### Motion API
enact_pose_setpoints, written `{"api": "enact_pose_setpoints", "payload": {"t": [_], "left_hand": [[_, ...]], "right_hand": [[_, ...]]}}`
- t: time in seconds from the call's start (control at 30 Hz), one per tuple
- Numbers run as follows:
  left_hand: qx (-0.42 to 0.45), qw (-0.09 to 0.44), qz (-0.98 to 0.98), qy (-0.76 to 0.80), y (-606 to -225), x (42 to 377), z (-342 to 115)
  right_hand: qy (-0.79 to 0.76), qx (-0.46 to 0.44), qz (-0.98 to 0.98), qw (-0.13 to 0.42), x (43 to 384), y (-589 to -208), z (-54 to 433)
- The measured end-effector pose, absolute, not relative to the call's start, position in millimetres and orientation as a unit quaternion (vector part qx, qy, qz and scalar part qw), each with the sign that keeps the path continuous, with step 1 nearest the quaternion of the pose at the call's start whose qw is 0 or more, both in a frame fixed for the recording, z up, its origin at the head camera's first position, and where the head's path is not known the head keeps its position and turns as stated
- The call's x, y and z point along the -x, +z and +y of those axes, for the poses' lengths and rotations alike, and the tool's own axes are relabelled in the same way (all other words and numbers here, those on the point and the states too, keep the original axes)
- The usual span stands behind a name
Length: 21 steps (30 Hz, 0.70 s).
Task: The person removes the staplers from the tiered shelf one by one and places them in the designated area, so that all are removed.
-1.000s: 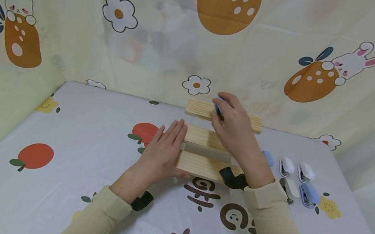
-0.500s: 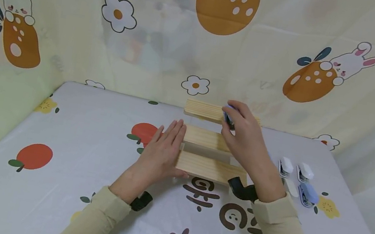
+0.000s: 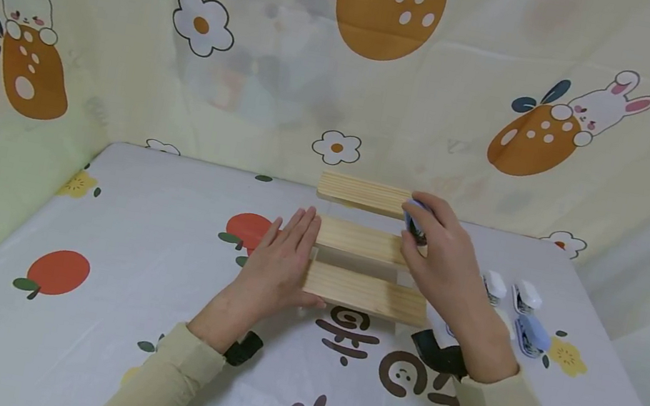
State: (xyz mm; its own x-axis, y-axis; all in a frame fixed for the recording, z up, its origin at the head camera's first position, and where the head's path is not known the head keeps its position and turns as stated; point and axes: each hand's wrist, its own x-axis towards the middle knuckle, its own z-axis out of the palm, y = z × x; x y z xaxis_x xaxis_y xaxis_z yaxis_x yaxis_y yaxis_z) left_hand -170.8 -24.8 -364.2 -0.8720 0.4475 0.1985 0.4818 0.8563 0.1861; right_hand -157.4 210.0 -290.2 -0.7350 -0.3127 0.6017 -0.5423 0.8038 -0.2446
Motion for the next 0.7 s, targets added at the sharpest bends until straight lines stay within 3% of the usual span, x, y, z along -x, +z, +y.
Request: {"api": "enact_pose_setpoints", "payload": {"t": [0.4,0.7], "left_hand": [[0.246,0.075,-0.959,-0.118,-364.2,170.9,-25.0],[0.246,0.078,-0.959,-0.115,-365.1,171.1,-25.1]], "right_hand": [[0.200,-0.235,-0.902,0.302,139.5,-299.1,228.3],[0.186,-0.218,-0.913,0.290,122.9,-304.3,241.0]]}}
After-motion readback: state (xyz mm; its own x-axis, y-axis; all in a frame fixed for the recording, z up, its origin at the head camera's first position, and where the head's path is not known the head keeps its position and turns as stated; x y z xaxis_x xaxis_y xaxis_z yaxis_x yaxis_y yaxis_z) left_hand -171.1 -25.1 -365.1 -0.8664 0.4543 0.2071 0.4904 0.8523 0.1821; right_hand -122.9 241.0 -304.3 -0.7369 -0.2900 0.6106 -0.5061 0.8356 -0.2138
